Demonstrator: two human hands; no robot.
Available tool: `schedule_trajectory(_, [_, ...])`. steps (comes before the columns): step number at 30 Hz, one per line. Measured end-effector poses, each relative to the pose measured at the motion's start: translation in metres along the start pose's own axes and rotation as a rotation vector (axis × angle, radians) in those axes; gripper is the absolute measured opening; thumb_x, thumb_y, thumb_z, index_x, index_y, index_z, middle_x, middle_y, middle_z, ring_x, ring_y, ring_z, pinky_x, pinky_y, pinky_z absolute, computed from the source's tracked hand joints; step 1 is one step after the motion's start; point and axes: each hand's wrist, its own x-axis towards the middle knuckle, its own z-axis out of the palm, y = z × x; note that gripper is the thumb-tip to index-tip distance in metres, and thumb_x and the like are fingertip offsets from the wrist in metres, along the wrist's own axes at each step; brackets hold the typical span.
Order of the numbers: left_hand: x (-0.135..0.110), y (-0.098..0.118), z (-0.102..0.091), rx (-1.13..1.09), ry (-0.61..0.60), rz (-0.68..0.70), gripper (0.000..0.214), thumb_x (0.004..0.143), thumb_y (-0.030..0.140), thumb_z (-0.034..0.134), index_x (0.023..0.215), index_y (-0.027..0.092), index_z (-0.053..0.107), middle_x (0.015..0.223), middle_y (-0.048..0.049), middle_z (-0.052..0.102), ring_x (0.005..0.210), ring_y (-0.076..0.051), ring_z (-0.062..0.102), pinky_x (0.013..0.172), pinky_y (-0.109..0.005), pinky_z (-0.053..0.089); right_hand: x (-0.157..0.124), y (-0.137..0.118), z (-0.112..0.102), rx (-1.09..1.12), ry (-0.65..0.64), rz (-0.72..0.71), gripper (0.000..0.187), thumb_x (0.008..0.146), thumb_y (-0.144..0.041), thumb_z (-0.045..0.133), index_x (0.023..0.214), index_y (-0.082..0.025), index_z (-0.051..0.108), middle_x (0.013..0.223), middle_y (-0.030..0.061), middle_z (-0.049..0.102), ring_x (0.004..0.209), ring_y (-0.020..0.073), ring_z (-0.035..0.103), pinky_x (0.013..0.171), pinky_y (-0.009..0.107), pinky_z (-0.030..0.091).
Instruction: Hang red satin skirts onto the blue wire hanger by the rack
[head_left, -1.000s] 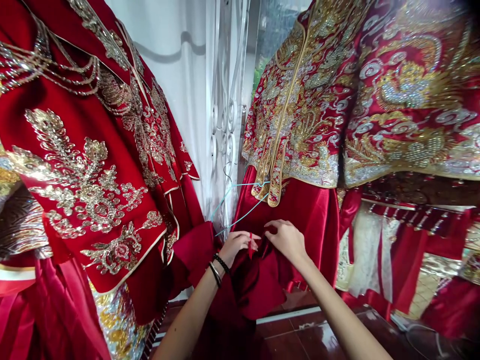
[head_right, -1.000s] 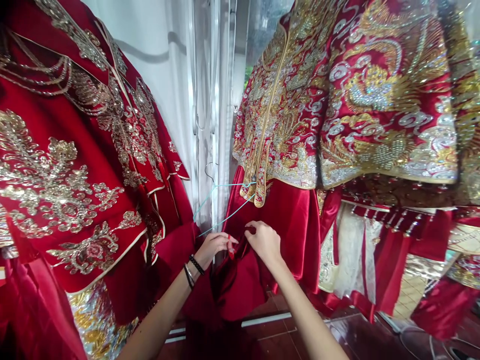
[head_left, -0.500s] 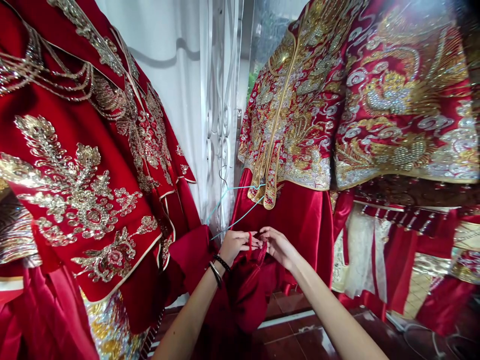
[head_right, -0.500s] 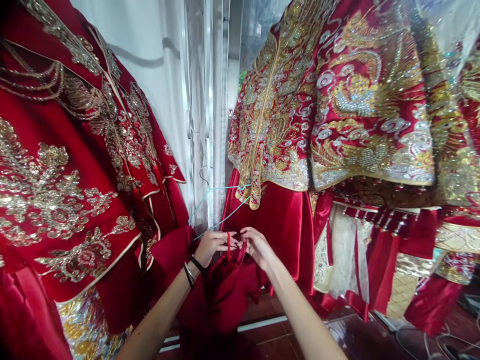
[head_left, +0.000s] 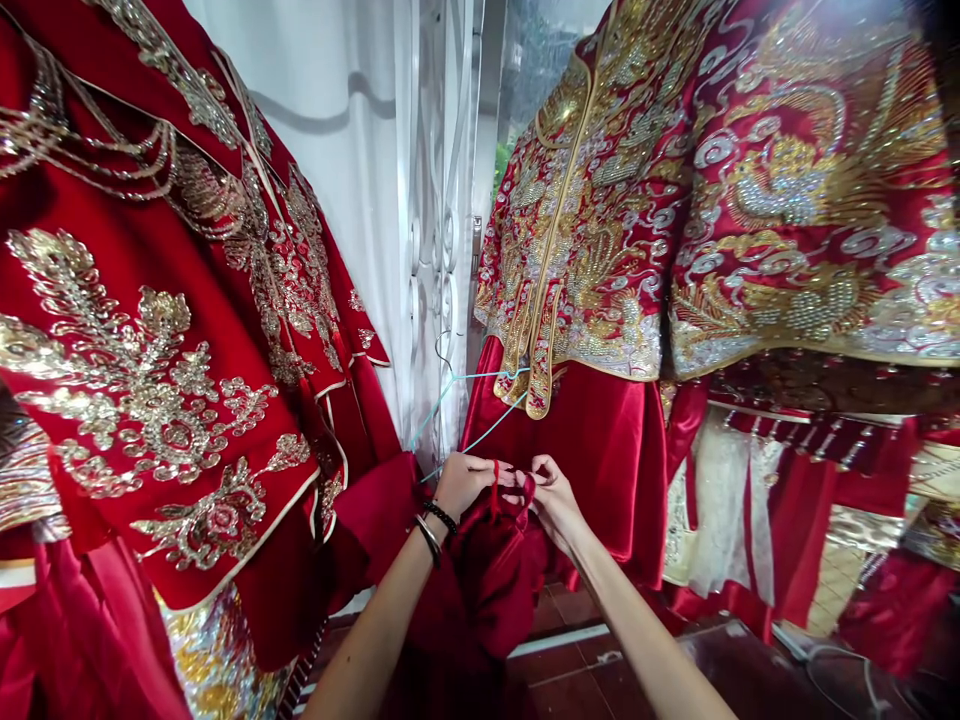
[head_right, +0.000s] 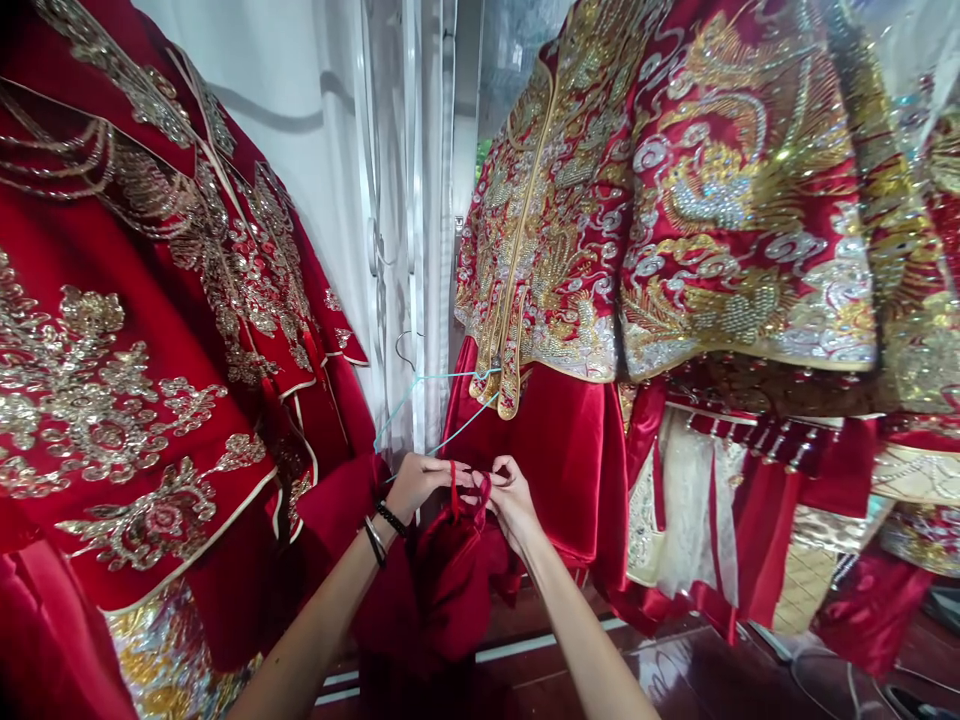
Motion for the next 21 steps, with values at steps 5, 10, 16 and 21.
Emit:
schedule_trajectory(5, [0.006,-0.006,-0.003,0.130,0.054,0.048,0.040,0.054,0.003,0.037,0.069,0.015,0.073,0.065,-0.0020,0.069,0.067,-0.014,0.060,0.071,-0.026,0.049,0.003,0.004,0.006,0.010,-0.070,-0.022,0.043,0.055,-0.021,0.077,0.076,-0.024,0.039,0.053,-0.0103,0.057,0.056,0.0108,0.061,0.070,0.032,0.054])
schedule_trajectory(10, [0.007,-0.006,-0.003,0.213,0.171,0.063,0.041,0.055,0.000,0.037,0.068,0.016,0.072,0.071,-0.0034,0.064,0.072,-0.013,0.053,0.065,-0.023,0.046,0.002,0.013,0.013,0.032,-0.146,-0.011,0.037,0.062,-0.028,0.072,0.081,-0.025,0.040,0.064,-0.0057,0.064,0.067,0.0131,0.064,0.077,0.032,0.051])
schedule_trajectory(16, [0.008,0.001,-0.006,0.496,0.260,0.125,0.035,0.060,-0.002,0.044,0.056,0.021,0.070,0.091,-0.0029,0.056,0.085,-0.014,0.044,0.082,-0.028,0.040,0.007,0.017,0.021,-0.079,-0.120,-0.043,0.048,0.055,-0.026,0.076,0.090,-0.025,0.043,0.059,-0.0058,0.064,0.063,0.0153,0.064,0.063,0.027,0.050])
schedule_trajectory(21, [0.000,0.011,-0.001,0.733,0.252,0.223,0.036,0.065,-0.002,0.044,0.055,0.022,0.069,0.084,-0.0035,0.056,0.089,-0.018,0.042,0.086,-0.035,0.036,0.009,0.012,0.032,-0.166,-0.013,-0.124,0.093,0.053,-0.028,0.077,0.132,-0.024,0.028,0.057,-0.0074,0.065,0.058,0.0135,0.062,0.067,0.030,0.052])
